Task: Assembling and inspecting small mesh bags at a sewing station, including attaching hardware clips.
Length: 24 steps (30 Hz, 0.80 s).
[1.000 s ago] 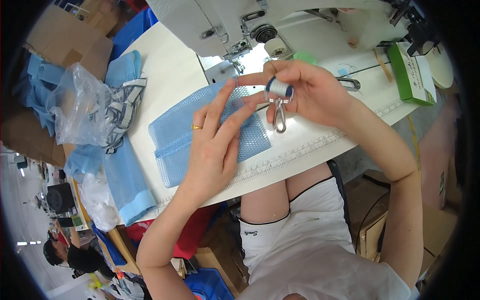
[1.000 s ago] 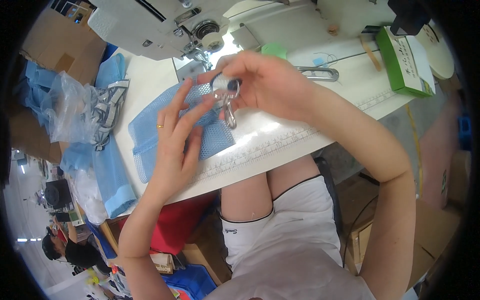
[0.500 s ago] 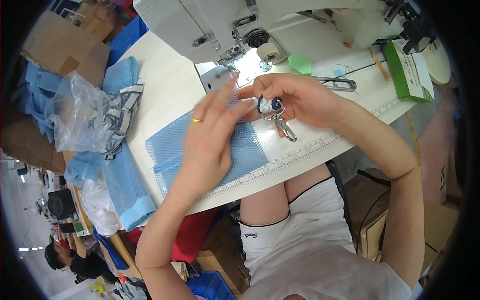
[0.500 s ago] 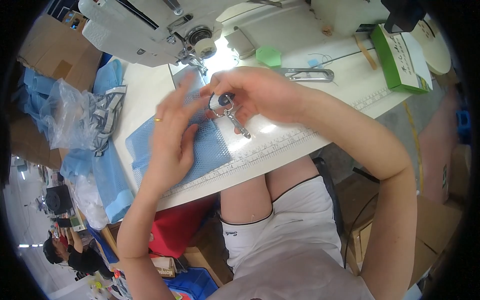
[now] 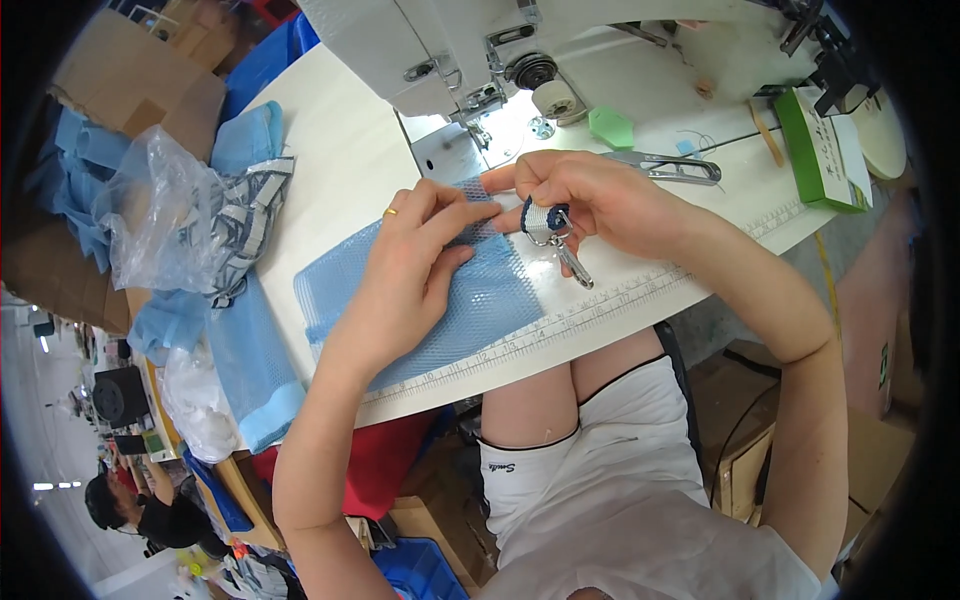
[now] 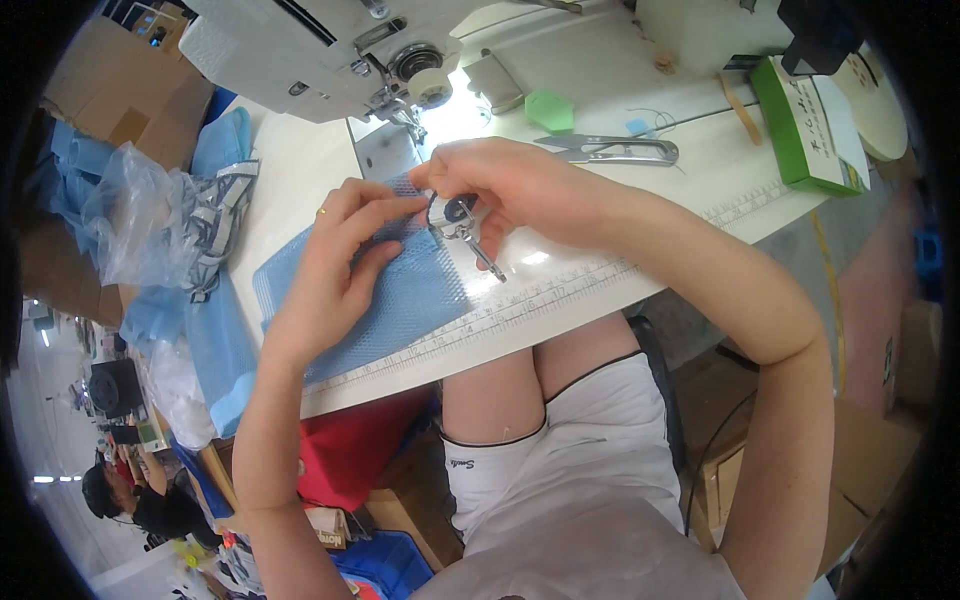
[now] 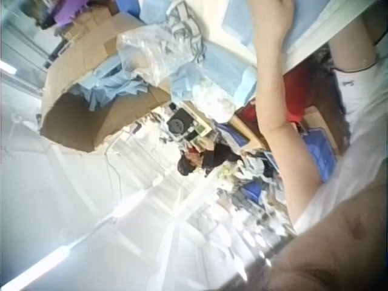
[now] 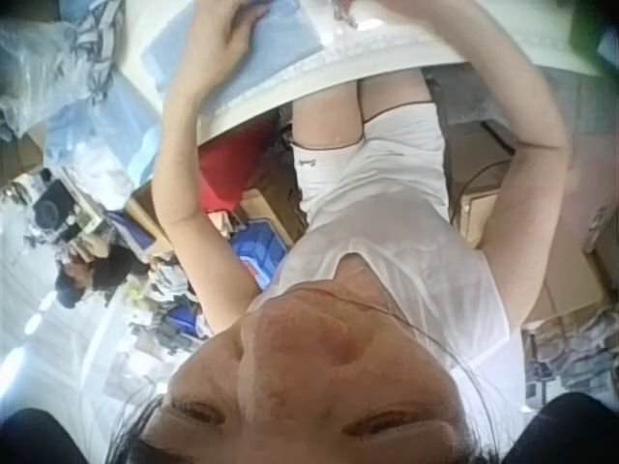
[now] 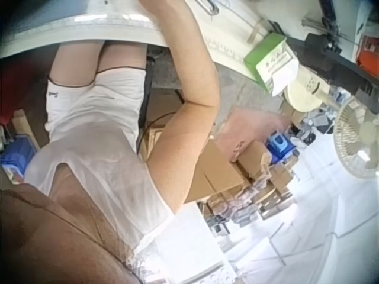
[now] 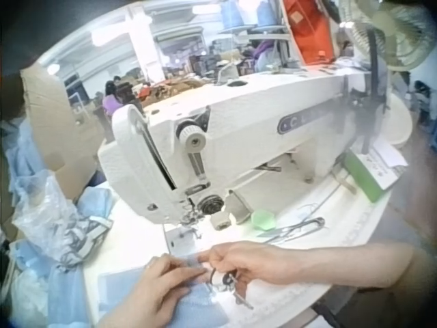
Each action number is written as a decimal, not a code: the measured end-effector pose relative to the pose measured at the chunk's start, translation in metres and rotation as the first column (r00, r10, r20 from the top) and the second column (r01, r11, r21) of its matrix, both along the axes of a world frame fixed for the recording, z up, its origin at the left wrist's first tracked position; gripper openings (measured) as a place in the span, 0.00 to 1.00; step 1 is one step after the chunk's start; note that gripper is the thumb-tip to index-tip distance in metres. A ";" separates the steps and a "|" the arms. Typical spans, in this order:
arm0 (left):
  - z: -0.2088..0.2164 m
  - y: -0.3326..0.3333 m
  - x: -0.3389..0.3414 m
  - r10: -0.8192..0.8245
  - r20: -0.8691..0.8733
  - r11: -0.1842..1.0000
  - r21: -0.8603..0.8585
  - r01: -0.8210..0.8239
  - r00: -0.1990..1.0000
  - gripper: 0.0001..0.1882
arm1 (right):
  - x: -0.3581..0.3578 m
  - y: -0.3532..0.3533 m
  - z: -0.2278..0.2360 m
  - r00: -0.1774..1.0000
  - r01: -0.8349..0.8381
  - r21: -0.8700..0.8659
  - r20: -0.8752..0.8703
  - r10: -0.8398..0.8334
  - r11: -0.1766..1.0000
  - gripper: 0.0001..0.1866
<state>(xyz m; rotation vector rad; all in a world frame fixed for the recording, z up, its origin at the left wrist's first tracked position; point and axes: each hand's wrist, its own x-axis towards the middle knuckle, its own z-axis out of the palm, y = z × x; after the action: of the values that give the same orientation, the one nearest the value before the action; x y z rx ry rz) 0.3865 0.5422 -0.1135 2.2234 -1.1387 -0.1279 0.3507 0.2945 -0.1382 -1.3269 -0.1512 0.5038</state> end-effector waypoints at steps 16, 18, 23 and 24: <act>-0.027 0.011 0.010 0.079 -0.301 0.828 -0.510 -0.231 0.950 0.01 | -0.020 0.006 0.023 0.978 -0.185 -0.128 0.075 0.195 0.974 0.07; -0.023 0.012 0.006 0.012 -0.405 0.795 -0.550 -0.254 0.914 0.02 | -0.021 0.008 0.024 0.983 -0.157 -0.134 0.078 0.168 0.978 0.08; -0.012 0.022 0.003 0.028 -0.339 0.875 -0.446 -0.187 0.940 0.15 | -0.020 0.006 0.021 0.962 -0.187 -0.256 0.148 0.230 0.948 0.08; -0.008 0.022 0.002 0.011 -0.337 0.900 -0.408 -0.157 0.941 0.16 | -0.020 0.005 0.023 0.963 -0.182 -0.257 0.147 0.225 0.949 0.08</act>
<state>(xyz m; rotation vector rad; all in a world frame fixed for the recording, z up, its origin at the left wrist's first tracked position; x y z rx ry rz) 0.3887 0.5643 -0.1215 1.7716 -0.7933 -0.1825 0.3311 0.2995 -0.1151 -1.6041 -0.3861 0.5943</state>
